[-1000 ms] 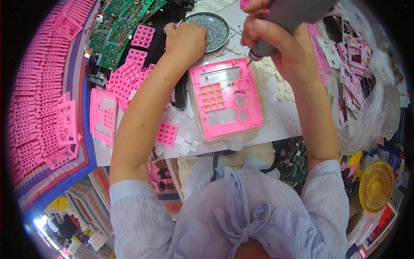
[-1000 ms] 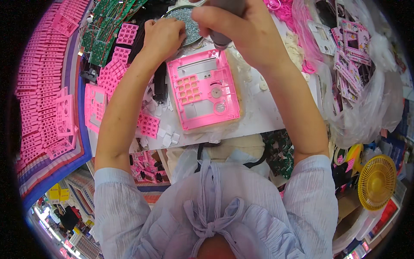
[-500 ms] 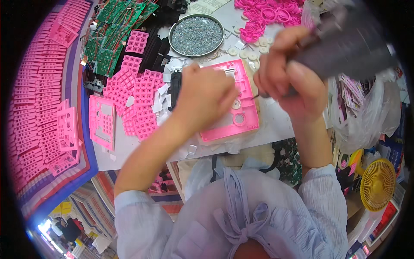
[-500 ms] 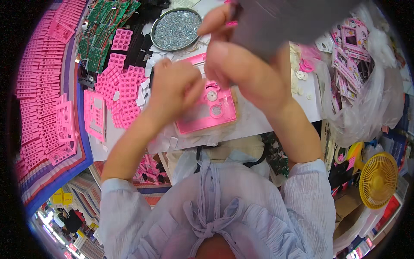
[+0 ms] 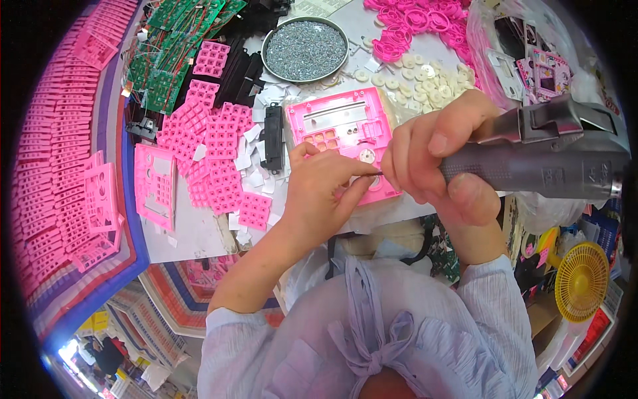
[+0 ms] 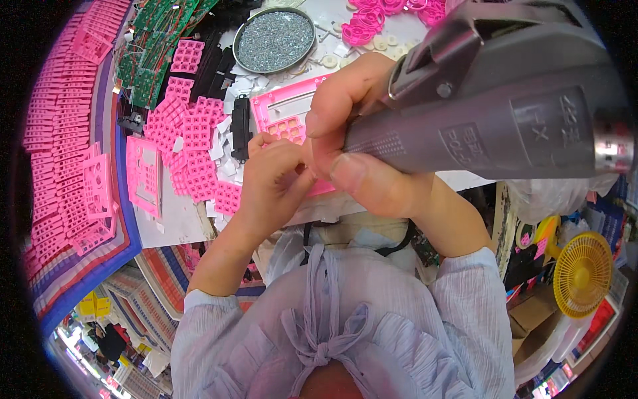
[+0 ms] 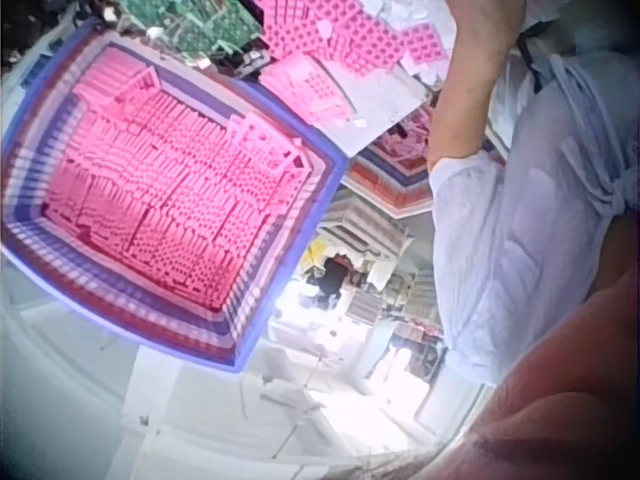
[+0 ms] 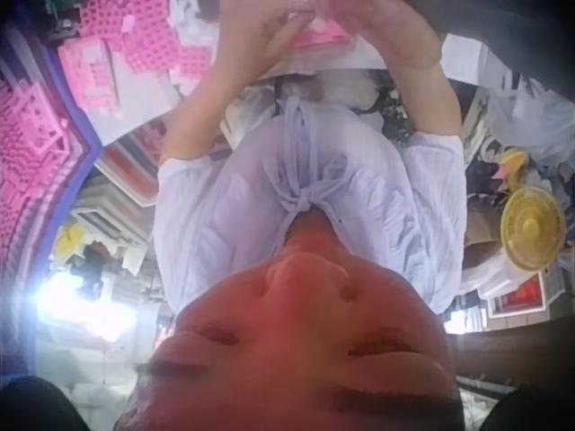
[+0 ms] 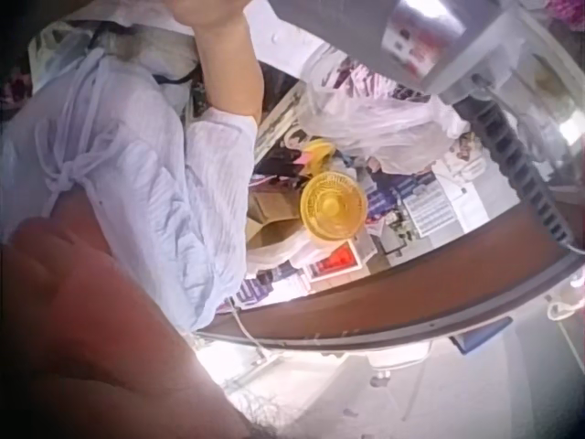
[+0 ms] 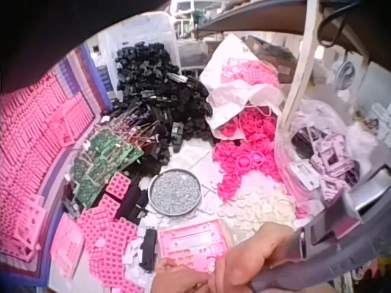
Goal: Assembling the internal electronic components and outer shell of a pink toy piggy bank.
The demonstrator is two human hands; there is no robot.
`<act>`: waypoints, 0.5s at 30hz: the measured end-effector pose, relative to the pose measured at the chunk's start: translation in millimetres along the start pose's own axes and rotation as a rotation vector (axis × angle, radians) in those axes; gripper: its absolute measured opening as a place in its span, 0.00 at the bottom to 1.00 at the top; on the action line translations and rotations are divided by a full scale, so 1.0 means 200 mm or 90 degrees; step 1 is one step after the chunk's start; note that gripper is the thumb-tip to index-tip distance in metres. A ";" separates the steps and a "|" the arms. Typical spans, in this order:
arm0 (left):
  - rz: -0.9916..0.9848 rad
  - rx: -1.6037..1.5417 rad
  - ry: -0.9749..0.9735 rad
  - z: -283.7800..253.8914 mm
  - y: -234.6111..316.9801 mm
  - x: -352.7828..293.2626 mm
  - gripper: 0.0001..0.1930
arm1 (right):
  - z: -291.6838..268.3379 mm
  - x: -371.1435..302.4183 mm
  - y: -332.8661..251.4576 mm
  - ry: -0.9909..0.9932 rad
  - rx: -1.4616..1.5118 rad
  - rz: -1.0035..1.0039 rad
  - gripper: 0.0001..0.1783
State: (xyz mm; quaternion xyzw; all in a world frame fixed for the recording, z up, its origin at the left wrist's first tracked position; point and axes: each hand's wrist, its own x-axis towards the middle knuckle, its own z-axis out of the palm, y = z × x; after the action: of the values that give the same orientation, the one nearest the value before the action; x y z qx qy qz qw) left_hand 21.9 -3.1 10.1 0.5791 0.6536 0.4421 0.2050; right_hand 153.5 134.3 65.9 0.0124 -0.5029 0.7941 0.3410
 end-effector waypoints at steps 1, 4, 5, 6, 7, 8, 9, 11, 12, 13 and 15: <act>-0.010 -0.007 0.000 0.00 0.00 0.00 0.04 | 0.00 0.00 0.01 0.002 0.000 0.001 0.23; -0.022 -0.011 0.005 0.01 -0.02 -0.01 0.04 | 0.00 -0.01 0.00 0.011 -0.031 0.010 0.22; -0.015 0.001 0.011 0.01 -0.02 -0.01 0.04 | 0.00 -0.01 0.00 0.005 -0.035 0.013 0.21; -0.008 0.013 0.017 0.01 -0.02 0.00 0.04 | 0.00 -0.01 0.00 -0.011 -0.021 0.003 0.20; 0.007 0.034 0.016 0.02 -0.03 0.00 0.05 | 0.00 -0.01 0.01 -0.027 -0.008 -0.008 0.19; 0.021 0.055 0.014 0.02 -0.04 0.00 0.06 | -0.01 0.01 0.03 -0.054 0.022 -0.032 0.19; 0.035 0.077 0.013 0.02 -0.05 0.01 0.07 | -0.02 0.01 0.04 -0.063 0.037 -0.042 0.18; 0.040 0.136 0.050 0.02 -0.03 0.05 0.10 | -0.05 0.02 0.07 -0.064 0.048 -0.047 0.18; 0.041 0.166 0.069 0.03 -0.02 0.06 0.11 | -0.07 0.01 0.09 -0.045 0.010 -0.031 0.18; 0.067 0.193 0.041 0.02 -0.04 0.05 0.12 | -0.10 0.00 0.11 -0.026 -0.028 -0.017 0.18; 0.119 0.245 -0.015 0.01 -0.09 0.04 0.14 | -0.16 -0.03 0.15 0.003 -0.076 0.013 0.18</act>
State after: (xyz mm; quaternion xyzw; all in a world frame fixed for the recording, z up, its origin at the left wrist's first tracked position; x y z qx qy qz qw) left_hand 11.4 5.7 -2.9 0.6708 0.6668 0.3197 0.0563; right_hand 151.5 148.1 24.2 -0.0152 -0.5486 0.7663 0.3341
